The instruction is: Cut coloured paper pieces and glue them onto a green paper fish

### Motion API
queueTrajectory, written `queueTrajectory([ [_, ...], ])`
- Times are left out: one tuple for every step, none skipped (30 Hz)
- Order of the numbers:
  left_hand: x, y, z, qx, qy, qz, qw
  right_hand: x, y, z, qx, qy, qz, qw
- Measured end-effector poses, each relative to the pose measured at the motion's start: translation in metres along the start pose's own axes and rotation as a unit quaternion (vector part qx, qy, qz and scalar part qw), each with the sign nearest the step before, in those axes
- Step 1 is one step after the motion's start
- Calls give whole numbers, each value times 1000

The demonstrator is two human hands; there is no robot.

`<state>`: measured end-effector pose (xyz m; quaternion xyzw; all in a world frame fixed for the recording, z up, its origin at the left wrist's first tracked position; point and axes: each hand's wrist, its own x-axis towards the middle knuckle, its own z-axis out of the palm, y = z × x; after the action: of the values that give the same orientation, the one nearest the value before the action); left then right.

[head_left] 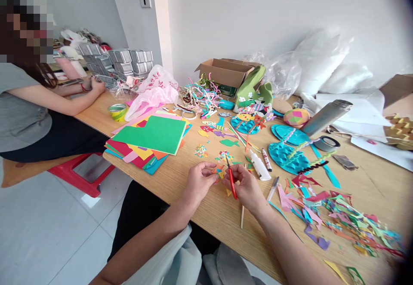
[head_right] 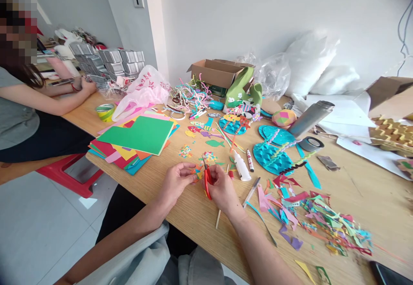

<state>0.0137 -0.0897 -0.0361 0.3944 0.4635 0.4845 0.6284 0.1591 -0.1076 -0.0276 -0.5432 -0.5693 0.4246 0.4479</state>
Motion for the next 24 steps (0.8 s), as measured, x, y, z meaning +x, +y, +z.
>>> queueTrajectory([
  [0, 0, 0, -1, -1, 1, 1000, 0, 0, 0, -1, 1, 2, 1000],
  [0, 0, 0, -3, -1, 0, 1000, 0, -1, 0, -1, 1, 3, 1000],
  [1, -1, 0, -5, -1, -3, 1000, 0, -1, 0, 1, 1, 5, 1000],
  [1, -1, 0, -6, -2, -6, 1000, -1, -1, 0, 2, 1, 7, 1000],
  [1, 0, 0, -6, -2, -8, 1000, -1, -1, 1, 5, 1, 8, 1000],
  [0, 0, 0, -5, -1, -9, 1000, 0, -1, 1, 8, 1, 10, 1000],
  [0, 0, 0, -4, 0, -9, 1000, 0, -1, 1, 11, 0, 12, 1000],
  [0, 1, 0, -3, 1, -8, 1000, 0, -1, 1, 14, 0, 14, 1000],
  [-1, 1, 0, -4, 2, -8, 1000, 0, -1, 1, 16, 0, 16, 1000],
  [-1, 2, 1, -6, 5, -9, 1000, 0, -1, 1, 16, 1, 18, 1000],
  [-2, 2, 1, -9, 7, -12, 1000, 0, 0, 1, 16, 2, 19, 1000],
  [-3, 3, 2, -11, 8, -15, 1000, 0, 0, 1, 17, 3, 20, 1000],
  [-3, 3, 2, -12, 10, -19, 1000, 0, 0, 1, 16, 4, 19, 1000],
  [-3, 4, 2, -14, 10, -21, 1000, 0, 0, 1, 16, 5, 19, 1000],
  [-3, 4, 2, -15, 11, -22, 1000, 0, 0, 0, 15, 5, 18, 1000],
  [-4, 4, 3, -17, 11, -23, 1000, 0, 0, 0, 14, 5, 17, 1000],
  [-4, 4, 3, -19, 11, -23, 1000, 0, 0, 0, 13, 6, 16, 1000],
  [-4, 4, 2, -20, 11, -23, 999, 0, 0, 0, 11, 6, 15, 1000],
  [-4, 4, 2, -20, 9, -22, 1000, 0, 0, 1, 10, 6, 13, 1000],
  [-4, 4, 2, -19, 6, -22, 1000, 0, 0, 1, 9, 5, 11, 1000],
  [-4, 4, 2, -17, 2, -20, 1000, 0, -1, 1, 9, 4, 10, 1000],
  [-4, 3, 2, -15, -3, -17, 1000, 0, -1, 1, 8, 3, 9, 1000],
  [-5, 3, 2, -12, -6, -12, 1000, 0, -1, 1, 7, 1, 9, 1000],
  [-5, 3, 2, -10, -10, -8, 1000, 0, -1, 1, 5, 0, 10, 1000],
])
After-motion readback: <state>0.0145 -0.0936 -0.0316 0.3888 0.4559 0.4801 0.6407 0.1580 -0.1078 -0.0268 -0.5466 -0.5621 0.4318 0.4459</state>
